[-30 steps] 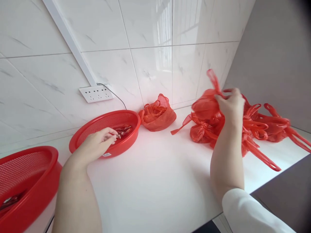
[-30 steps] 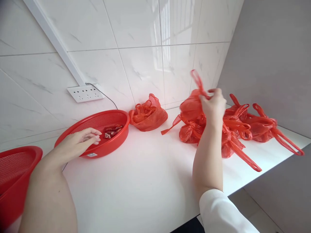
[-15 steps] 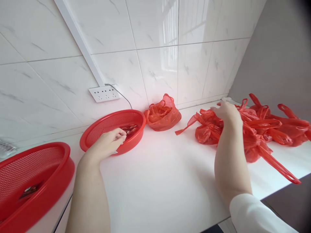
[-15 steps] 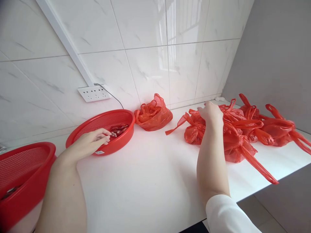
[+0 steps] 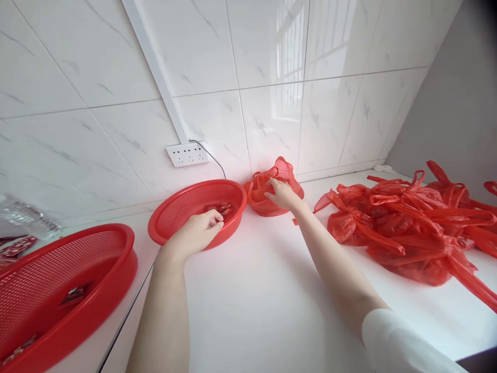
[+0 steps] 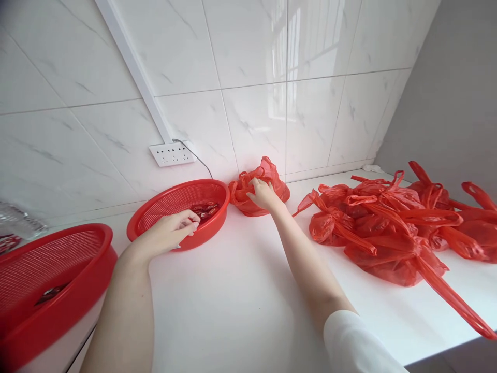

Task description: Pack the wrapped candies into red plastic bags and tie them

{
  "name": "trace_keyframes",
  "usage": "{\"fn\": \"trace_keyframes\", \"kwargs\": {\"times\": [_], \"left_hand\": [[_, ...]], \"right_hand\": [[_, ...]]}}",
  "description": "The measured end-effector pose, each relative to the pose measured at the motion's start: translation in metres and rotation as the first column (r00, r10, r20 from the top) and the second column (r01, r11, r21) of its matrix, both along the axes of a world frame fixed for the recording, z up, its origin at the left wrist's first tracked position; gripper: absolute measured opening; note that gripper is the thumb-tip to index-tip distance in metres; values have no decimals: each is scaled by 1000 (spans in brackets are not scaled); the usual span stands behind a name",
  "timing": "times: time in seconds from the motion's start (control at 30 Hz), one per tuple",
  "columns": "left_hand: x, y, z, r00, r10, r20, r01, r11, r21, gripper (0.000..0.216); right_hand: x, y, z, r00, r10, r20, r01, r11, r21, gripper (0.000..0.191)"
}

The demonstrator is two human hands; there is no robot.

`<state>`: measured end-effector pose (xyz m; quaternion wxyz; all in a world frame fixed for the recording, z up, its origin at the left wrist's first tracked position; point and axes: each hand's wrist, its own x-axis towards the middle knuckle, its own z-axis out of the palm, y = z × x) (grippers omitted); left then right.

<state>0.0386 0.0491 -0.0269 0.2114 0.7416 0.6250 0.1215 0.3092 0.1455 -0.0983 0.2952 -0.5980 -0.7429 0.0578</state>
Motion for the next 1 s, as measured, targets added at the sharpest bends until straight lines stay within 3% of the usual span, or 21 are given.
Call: {"fn": "trace_keyframes", "kwargs": {"times": [0.1,0.23,0.3,0.4,0.5,0.63,0.73,0.8,0.9,1.0], "left_hand": [[-1,1,0,1000,0,7,0,1000,-9,33],[-1,5,-2,1000,6,10,-6,1000,-18,35],[-1,7,-2,1000,9,3,-9,1000,-19,36],[0,9,-4,1000,2,-3,-2,1000,-17,35],[-1,10,-6,1000,-9,-9,8,1000,-18,34],[-1,10,-9,1000,-9,0,9,1000,-15,35],[8,6,-8,996,6,91,-10,999,43,41],[17,0,-5,973,-5,229,-20,994,107,51],[32,-10,0,871,-115,477,24,981,194,73],[41,-18,5,770,-215,601,90,969,232,70]], "right_hand": [[1,5,-5,998,-61,18,63,991,-122,46],[16,3,0,997,-62,39,68,979,-193,8],[27,1,5,997,-70,-15,66,982,-176,18],[41,-2,10,977,-128,-169,114,989,-91,28],[46,-2,13,910,-183,-372,216,975,50,26],[38,-7,22,796,-33,-605,277,908,315,25],[25,-28,38,807,139,-573,165,879,446,28],[14,-50,52,862,216,-459,6,900,436,27],[-1,-88,69,904,371,-214,-317,915,250,21],[-15,-115,76,820,563,-107,-568,823,-21,34]]}}
